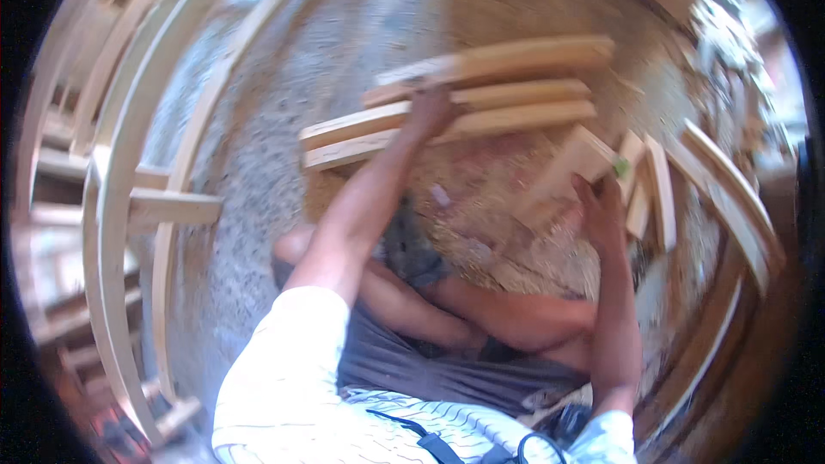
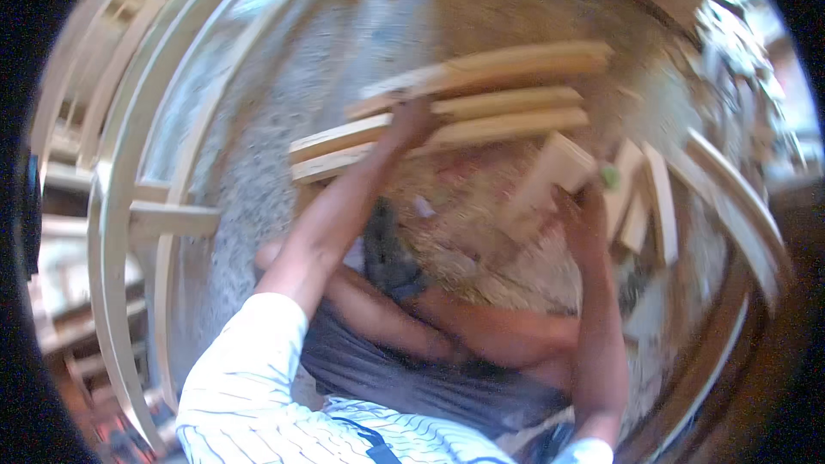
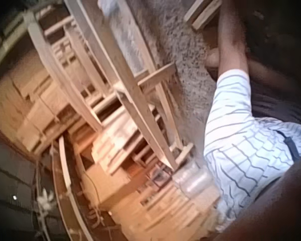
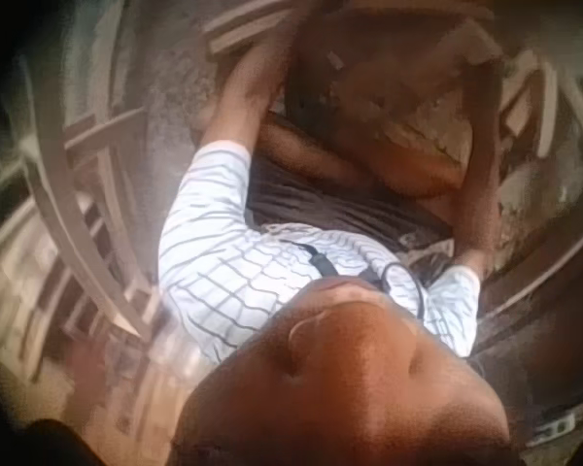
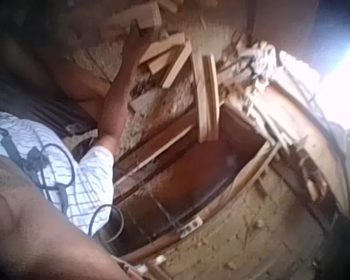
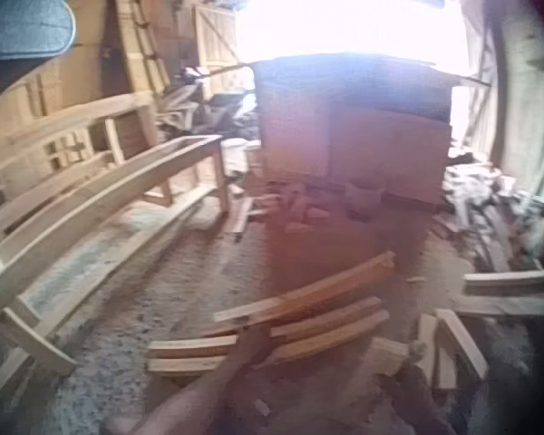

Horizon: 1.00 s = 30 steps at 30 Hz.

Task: Assembling wooden frame pieces by applying glue, pre-drilling holes, and hammering in nails while sitting on the workshop floor.

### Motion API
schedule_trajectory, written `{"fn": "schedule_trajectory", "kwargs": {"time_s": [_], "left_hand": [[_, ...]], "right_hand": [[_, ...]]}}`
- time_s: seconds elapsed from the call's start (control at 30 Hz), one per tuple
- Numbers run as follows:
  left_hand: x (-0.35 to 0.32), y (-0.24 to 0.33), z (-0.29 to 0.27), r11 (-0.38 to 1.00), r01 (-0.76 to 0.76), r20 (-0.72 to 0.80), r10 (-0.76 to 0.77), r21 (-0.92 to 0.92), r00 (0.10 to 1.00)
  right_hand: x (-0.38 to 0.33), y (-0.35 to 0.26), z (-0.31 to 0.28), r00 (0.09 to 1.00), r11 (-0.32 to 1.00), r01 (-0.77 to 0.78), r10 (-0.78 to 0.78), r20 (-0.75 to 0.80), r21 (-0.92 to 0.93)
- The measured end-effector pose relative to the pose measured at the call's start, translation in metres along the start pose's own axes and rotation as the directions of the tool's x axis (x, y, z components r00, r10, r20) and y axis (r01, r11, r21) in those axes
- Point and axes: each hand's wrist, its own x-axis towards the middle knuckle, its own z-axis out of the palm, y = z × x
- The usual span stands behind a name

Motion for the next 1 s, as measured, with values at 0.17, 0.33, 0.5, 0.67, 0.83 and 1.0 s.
{"fn": "schedule_trajectory", "kwargs": {"time_s": [0.17,0.33,0.5,0.67,0.83,1.0], "left_hand": [[-0.007,-0.004,-0.042,0.94,-0.262,-0.301,0.32,0.217,0.898],[-0.052,0.005,-0.176,0.88,-0.34,-0.473,0.467,0.332,0.747],[-0.148,-0.017,-0.298,0.646,-0.21,-0.471,0.707,0.734,0.528],[-0.222,-0.052,-0.35,0.715,-0.138,-0.585,0.653,0.685,0.482],[-0.262,-0.053,-0.331,0.683,0.102,-0.647,0.619,0.723,0.444],[-0.26,-0.05,-0.292,0.763,0.145,-0.72,0.504,0.63,0.477]], "right_hand": [[0.0,0.008,0.0,0.996,0.997,0.077,-0.078,0.037,0.016],[-0.007,0.008,-0.01,0.997,0.996,0.083,-0.083,0.002,0.026],[-0.014,-0.023,-0.03,0.966,0.911,0.252,-0.217,-0.141,0.326],[-0.022,-0.073,-0.022,0.96,0.585,0.171,-0.281,0.001,0.793],[-0.037,-0.097,0.023,0.942,0.617,0.162,-0.329,0.065,0.77],[-0.053,-0.094,0.032,0.947,0.796,0.257,-0.319,0.02,0.549]]}}
